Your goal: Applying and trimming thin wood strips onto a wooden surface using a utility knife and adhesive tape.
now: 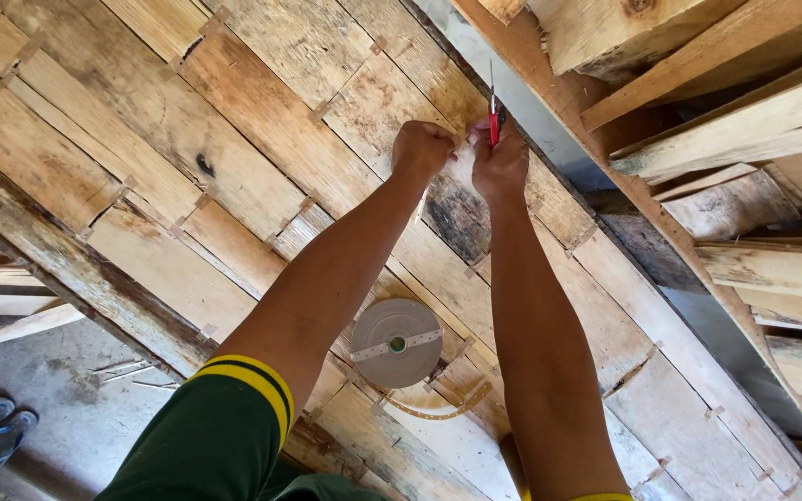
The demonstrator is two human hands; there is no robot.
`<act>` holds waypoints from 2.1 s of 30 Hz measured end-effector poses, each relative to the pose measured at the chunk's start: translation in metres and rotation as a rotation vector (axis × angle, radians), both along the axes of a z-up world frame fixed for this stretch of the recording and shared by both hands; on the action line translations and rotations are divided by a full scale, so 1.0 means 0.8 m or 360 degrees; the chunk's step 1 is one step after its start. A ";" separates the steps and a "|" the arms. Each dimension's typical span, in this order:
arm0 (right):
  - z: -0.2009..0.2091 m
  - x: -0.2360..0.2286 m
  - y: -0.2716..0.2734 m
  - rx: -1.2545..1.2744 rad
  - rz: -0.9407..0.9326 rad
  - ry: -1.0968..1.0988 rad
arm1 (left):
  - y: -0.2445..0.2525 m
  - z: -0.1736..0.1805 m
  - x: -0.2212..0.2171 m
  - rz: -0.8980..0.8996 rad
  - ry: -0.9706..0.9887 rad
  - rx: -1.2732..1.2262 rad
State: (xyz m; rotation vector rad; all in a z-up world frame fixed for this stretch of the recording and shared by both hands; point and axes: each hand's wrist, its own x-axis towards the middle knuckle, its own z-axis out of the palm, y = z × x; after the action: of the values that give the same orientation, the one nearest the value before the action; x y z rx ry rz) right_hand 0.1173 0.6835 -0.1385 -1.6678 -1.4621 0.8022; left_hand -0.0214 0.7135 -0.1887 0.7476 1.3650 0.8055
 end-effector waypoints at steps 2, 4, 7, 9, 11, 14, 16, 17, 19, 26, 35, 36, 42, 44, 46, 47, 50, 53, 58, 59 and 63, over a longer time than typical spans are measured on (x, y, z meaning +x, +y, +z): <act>-0.010 0.001 0.006 -0.0026 -0.0016 0.0016 | -0.004 0.034 -0.006 -0.0090 0.0225 -0.0014; -0.011 -0.001 0.010 -0.0050 -0.0029 0.0030 | -0.005 0.053 -0.009 -0.0177 0.0448 -0.0028; 0.002 -0.010 0.013 -0.0174 -0.0103 0.0032 | -0.005 0.069 -0.010 -0.0243 0.0552 -0.0006; 0.015 -0.016 0.014 -0.0302 -0.0174 -0.0046 | -0.005 0.094 -0.008 -0.0269 0.0731 -0.0075; 0.021 -0.019 0.014 -0.0313 -0.0174 -0.0097 | -0.001 0.094 -0.004 -0.0278 0.0797 -0.0165; 0.026 -0.020 0.015 -0.0249 -0.0151 -0.0188 | 0.004 0.101 -0.002 -0.0286 0.0906 -0.0268; 0.028 -0.019 0.013 -0.0182 -0.0132 -0.0227 | 0.004 0.106 -0.001 -0.0291 0.0951 -0.0289; 0.029 -0.020 0.012 -0.0136 -0.0110 -0.0231 | 0.004 0.109 -0.001 -0.0277 0.0967 -0.0301; 0.031 -0.023 0.012 -0.0093 -0.0088 -0.0232 | 0.006 0.110 -0.001 -0.0263 0.0986 -0.0315; 0.011 -0.019 0.015 0.0077 -0.0091 -0.0561 | 0.015 0.102 0.003 -0.0299 0.1047 -0.0379; 0.030 -0.034 0.019 0.0079 -0.0211 -0.0685 | 0.015 0.120 -0.001 -0.0395 0.1063 -0.0480; 0.035 -0.038 0.021 0.0038 -0.0224 -0.0757 | 0.014 0.121 -0.002 -0.0388 0.1025 -0.0476; 0.025 -0.020 0.020 -0.0265 -0.0116 -0.0645 | 0.022 0.110 -0.008 -0.0588 0.1051 -0.0456; 0.039 -0.013 0.005 -0.0258 -0.0040 -0.0584 | 0.026 0.092 -0.010 -0.0508 0.0931 -0.0469; 0.048 -0.005 -0.013 -0.0255 0.0032 -0.0524 | 0.025 0.075 -0.013 -0.0432 0.0810 -0.0481; 0.051 0.001 -0.020 -0.0197 0.0060 -0.0524 | 0.026 0.068 -0.013 -0.0325 0.0568 -0.0459; 0.052 0.017 -0.043 -0.0099 0.0094 -0.0560 | 0.026 0.047 -0.016 -0.0120 0.0088 -0.0430; 0.047 0.028 -0.061 -0.0030 0.0122 -0.0661 | 0.025 0.039 -0.020 -0.0048 -0.0109 -0.0375; 0.066 0.029 -0.074 -0.0018 0.0184 -0.0885 | 0.022 0.020 -0.016 -0.0097 0.0017 -0.0327; 0.067 0.029 -0.075 -0.0039 0.0201 -0.0909 | 0.022 0.021 -0.014 -0.0031 -0.0099 -0.0371; 0.063 0.032 -0.080 -0.0033 0.0247 -0.1051 | 0.011 0.052 -0.014 0.0003 -0.0175 -0.0414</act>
State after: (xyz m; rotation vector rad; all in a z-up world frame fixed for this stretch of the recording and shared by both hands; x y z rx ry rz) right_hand 0.1429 0.6197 -0.0883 -1.9562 -2.0483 0.3445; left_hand -0.0325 0.7226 -0.1471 0.4922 1.3394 0.6452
